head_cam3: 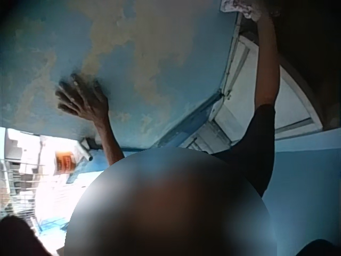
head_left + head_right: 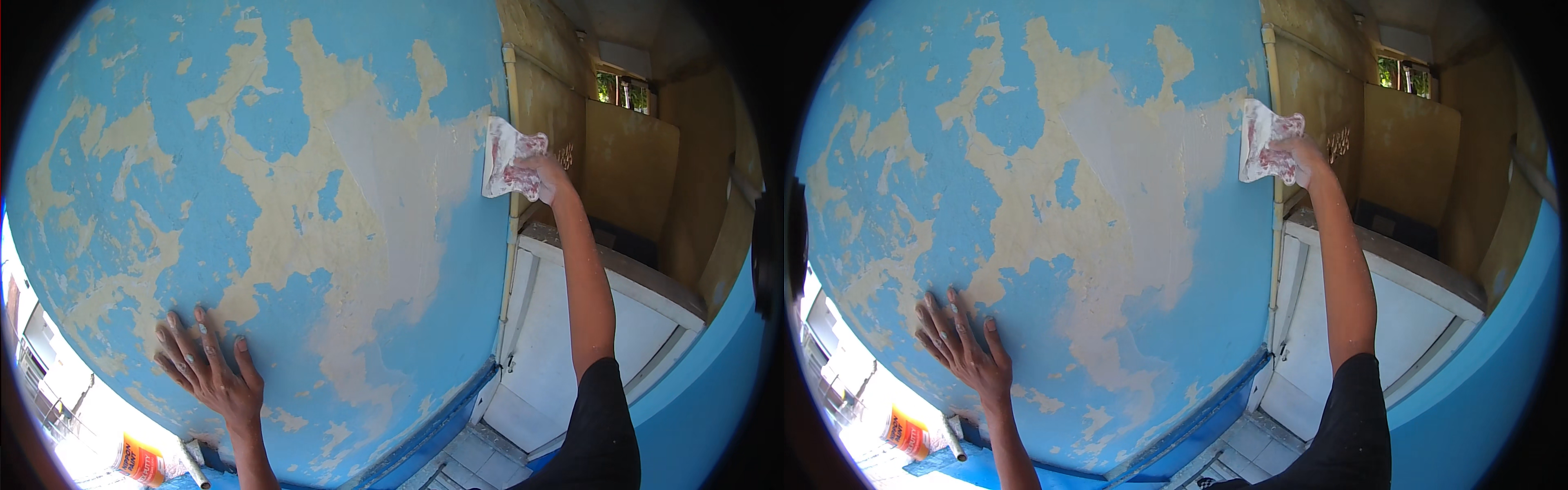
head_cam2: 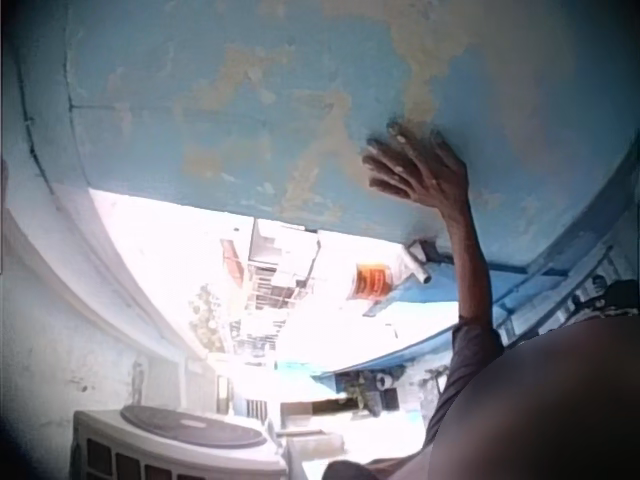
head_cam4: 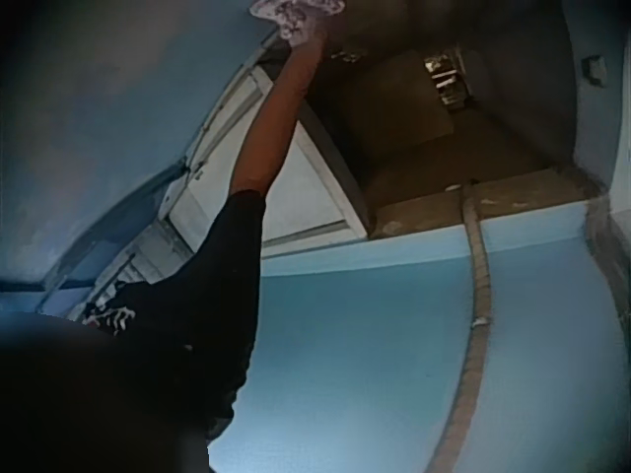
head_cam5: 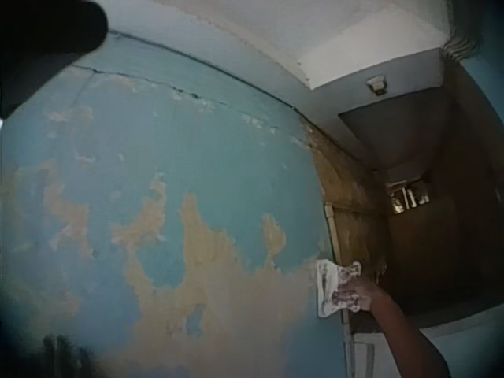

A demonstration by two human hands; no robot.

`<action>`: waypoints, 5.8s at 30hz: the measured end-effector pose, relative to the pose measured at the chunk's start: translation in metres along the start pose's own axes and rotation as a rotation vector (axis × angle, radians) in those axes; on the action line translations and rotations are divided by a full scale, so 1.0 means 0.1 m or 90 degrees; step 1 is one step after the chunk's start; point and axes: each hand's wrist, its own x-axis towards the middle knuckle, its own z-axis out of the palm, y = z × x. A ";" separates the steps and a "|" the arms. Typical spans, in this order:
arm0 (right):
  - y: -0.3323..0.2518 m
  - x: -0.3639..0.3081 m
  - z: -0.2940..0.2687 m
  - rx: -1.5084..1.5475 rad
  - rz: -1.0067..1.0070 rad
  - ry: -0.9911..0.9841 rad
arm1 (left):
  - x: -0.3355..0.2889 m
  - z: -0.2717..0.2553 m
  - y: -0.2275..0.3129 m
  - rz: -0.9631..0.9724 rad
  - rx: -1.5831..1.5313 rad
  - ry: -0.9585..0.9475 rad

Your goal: The person applies wall putty to an exterior wall and ceiling area with a putty knife, using a scraper to smooth the surface.

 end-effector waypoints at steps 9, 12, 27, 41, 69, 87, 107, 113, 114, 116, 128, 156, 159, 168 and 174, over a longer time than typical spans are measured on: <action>0.22 -1.19 1.19 -0.483 -0.283 -0.108 | 0.02 -0.03 0.04 0.007 -0.006 0.033; 0.92 -1.69 1.42 -0.561 -0.503 -0.202 | 0.01 -0.01 0.00 -0.008 -0.005 0.045; 0.33 -0.55 0.16 -0.229 -0.204 0.100 | 0.02 -0.08 0.11 0.012 -0.088 0.028; 1.03 -2.05 1.51 -0.523 -0.526 -0.310 | 0.01 -0.01 0.08 -0.010 -0.063 0.067; 2.10 -2.69 1.14 -0.504 -0.370 -0.255 | -0.05 0.05 0.08 0.005 -0.078 0.095; 1.35 -2.53 2.67 -0.593 -0.679 -0.087 | -0.17 -0.06 0.01 0.001 -0.179 0.035; 0.93 -3.06 2.91 -0.541 -0.348 -0.107 | -0.25 -0.09 -0.11 -0.035 -0.364 0.149; 1.68 -3.59 2.45 -0.519 -0.487 -0.320 | -0.27 -0.08 -0.12 -0.024 -0.404 0.170; 1.57 -3.43 2.30 -0.407 -0.391 -0.301 | -0.28 -0.04 -0.16 -0.018 -0.386 0.166; 1.10 -2.98 2.08 -0.305 -0.171 -0.148 | -0.36 -0.03 -0.30 -0.010 -0.347 0.152; 0.98 -1.78 1.79 -0.488 -0.351 0.058 | -0.32 -0.03 -0.13 -0.038 -0.362 0.162; 1.38 -3.18 2.01 -0.247 -0.175 -0.208 | -0.27 -0.03 -0.10 -0.036 -0.045 -0.009; 1.12 -2.54 1.83 -0.372 -0.427 -0.003 | -0.26 -0.04 -0.03 -0.032 -0.057 -0.013; 2.20 -2.57 1.47 -0.666 -0.741 -0.278 | -0.25 -0.05 0.02 -0.047 -0.073 -0.003; 1.37 -2.43 1.29 -0.375 -0.296 -0.020 | -0.29 -0.04 -0.12 -0.039 -0.063 -0.011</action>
